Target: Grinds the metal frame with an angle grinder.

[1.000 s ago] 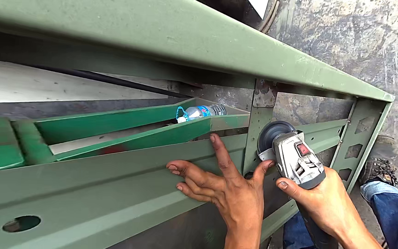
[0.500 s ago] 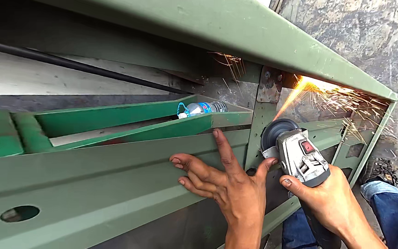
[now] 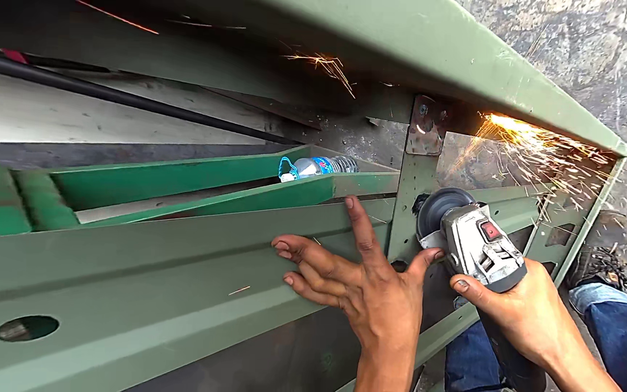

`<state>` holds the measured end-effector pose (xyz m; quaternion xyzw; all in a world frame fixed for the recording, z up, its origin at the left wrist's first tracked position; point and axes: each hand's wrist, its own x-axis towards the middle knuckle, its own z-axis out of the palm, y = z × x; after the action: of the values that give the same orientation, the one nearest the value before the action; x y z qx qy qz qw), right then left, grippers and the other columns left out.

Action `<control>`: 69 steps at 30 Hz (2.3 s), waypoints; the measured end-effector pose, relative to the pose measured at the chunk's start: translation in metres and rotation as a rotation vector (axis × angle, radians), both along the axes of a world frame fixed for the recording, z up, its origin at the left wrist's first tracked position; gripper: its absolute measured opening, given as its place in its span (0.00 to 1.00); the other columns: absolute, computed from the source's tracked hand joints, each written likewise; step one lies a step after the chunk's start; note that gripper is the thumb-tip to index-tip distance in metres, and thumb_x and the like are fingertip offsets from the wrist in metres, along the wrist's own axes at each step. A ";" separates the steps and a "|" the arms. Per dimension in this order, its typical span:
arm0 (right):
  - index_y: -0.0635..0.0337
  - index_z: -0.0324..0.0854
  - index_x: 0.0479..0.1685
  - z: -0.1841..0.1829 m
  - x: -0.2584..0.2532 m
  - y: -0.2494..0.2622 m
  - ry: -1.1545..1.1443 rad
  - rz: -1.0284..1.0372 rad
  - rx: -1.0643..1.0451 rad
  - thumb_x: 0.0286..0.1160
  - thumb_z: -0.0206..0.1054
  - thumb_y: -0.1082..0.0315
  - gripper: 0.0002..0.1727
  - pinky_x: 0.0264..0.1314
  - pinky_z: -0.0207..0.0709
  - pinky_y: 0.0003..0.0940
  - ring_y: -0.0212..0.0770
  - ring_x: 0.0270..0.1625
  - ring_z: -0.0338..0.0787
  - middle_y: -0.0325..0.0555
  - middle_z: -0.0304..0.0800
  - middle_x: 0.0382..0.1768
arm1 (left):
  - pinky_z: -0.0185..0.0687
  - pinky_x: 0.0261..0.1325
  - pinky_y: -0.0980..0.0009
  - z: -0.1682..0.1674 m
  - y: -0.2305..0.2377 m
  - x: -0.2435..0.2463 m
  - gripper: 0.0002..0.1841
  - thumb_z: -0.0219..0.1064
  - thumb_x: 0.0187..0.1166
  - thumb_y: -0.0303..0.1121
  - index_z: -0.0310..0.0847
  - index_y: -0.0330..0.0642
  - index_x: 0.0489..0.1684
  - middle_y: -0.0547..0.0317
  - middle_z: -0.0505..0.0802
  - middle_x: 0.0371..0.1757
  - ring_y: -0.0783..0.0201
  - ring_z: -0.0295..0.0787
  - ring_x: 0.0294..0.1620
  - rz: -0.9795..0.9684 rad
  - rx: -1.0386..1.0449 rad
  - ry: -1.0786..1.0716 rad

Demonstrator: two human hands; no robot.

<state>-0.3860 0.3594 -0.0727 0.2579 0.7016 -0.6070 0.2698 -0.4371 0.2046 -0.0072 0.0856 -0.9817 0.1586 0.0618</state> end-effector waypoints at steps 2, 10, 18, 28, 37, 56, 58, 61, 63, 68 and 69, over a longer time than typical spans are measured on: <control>0.38 0.90 0.36 0.002 0.000 -0.003 0.011 -0.024 -0.018 0.36 0.71 0.11 0.42 0.32 0.89 0.34 0.24 0.30 0.91 0.23 0.91 0.26 | 0.18 0.84 0.24 0.002 -0.001 0.000 0.72 0.72 0.40 0.83 0.41 0.67 0.97 0.20 0.34 0.91 0.20 0.23 0.91 -0.007 0.007 -0.001; 0.38 0.90 0.35 0.007 0.004 -0.007 -0.035 -0.040 -0.037 0.35 0.71 0.11 0.42 0.31 0.88 0.35 0.24 0.29 0.90 0.23 0.90 0.25 | 0.21 0.85 0.26 0.004 -0.004 0.004 0.72 0.72 0.41 0.83 0.41 0.64 0.97 0.22 0.33 0.92 0.20 0.24 0.91 -0.025 0.006 -0.007; 0.46 0.90 0.35 0.025 0.022 -0.033 -0.106 -0.227 -0.251 0.43 0.75 0.17 0.40 0.30 0.92 0.37 0.31 0.27 0.92 0.30 0.92 0.25 | 0.27 0.87 0.26 0.022 -0.026 0.016 0.64 0.75 0.50 0.77 0.54 0.54 0.93 0.19 0.44 0.91 0.22 0.32 0.92 -0.237 0.072 0.044; 0.53 0.89 0.37 0.050 0.015 -0.044 -0.279 -0.391 -0.457 0.48 0.80 0.25 0.38 0.29 0.94 0.42 0.42 0.26 0.94 0.41 0.93 0.26 | 0.20 0.82 0.19 0.058 -0.041 -0.028 0.69 0.62 0.43 0.89 0.53 0.59 0.95 0.40 0.53 0.95 0.29 0.33 0.94 -0.418 -0.107 -0.174; 0.52 0.89 0.37 0.059 -0.001 -0.038 -0.343 -0.378 -0.440 0.47 0.80 0.24 0.38 0.31 0.95 0.43 0.42 0.27 0.95 0.40 0.93 0.27 | 0.22 0.85 0.23 0.054 -0.036 -0.027 0.68 0.63 0.48 0.86 0.50 0.53 0.95 0.28 0.48 0.93 0.27 0.35 0.93 -0.339 -0.035 -0.130; 0.55 0.88 0.41 0.072 -0.015 -0.026 -0.481 -0.383 -0.527 0.51 0.79 0.27 0.38 0.32 0.95 0.45 0.48 0.27 0.95 0.49 0.92 0.28 | 0.21 0.86 0.25 0.055 -0.034 -0.027 0.67 0.65 0.51 0.83 0.49 0.52 0.96 0.24 0.47 0.92 0.27 0.33 0.93 -0.323 0.029 -0.130; 0.57 0.87 0.42 0.075 -0.015 -0.024 -0.521 -0.400 -0.562 0.54 0.79 0.28 0.38 0.31 0.95 0.46 0.49 0.27 0.95 0.51 0.92 0.28 | 0.21 0.86 0.26 0.056 -0.034 -0.027 0.67 0.66 0.50 0.83 0.48 0.53 0.96 0.25 0.46 0.93 0.27 0.33 0.93 -0.317 0.039 -0.147; 0.58 0.87 0.44 0.077 -0.020 -0.023 -0.527 -0.429 -0.591 0.58 0.78 0.31 0.36 0.31 0.94 0.45 0.50 0.27 0.94 0.54 0.91 0.29 | 0.21 0.85 0.25 0.057 -0.032 -0.027 0.65 0.66 0.52 0.82 0.50 0.56 0.96 0.27 0.45 0.93 0.27 0.31 0.93 -0.304 0.068 -0.151; 0.58 0.87 0.44 0.078 -0.026 -0.024 -0.498 -0.440 -0.592 0.59 0.78 0.31 0.36 0.31 0.94 0.45 0.50 0.27 0.94 0.55 0.91 0.28 | 0.24 0.88 0.26 0.062 -0.027 -0.021 0.60 0.71 0.57 0.74 0.55 0.51 0.94 0.29 0.45 0.94 0.27 0.32 0.94 -0.289 0.236 -0.160; 0.58 0.87 0.43 0.078 -0.026 -0.026 -0.464 -0.451 -0.540 0.59 0.77 0.30 0.37 0.34 0.94 0.46 0.50 0.28 0.94 0.54 0.92 0.28 | 0.71 0.85 0.55 0.087 0.013 0.062 0.40 0.69 0.78 0.41 0.59 0.20 0.84 0.31 0.70 0.85 0.50 0.69 0.85 0.140 1.145 -0.388; 0.59 0.87 0.43 0.078 -0.022 -0.028 -0.466 -0.455 -0.534 0.60 0.76 0.30 0.36 0.34 0.94 0.46 0.50 0.28 0.94 0.54 0.92 0.28 | 0.73 0.83 0.55 0.086 0.017 0.074 0.43 0.67 0.75 0.35 0.49 0.18 0.87 0.29 0.68 0.85 0.49 0.71 0.84 0.258 1.299 -0.497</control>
<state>-0.4080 0.3313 0.0054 0.4575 0.3652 -0.7371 0.3377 -0.3630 0.2215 0.0788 0.1821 -0.8449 -0.4383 -0.2468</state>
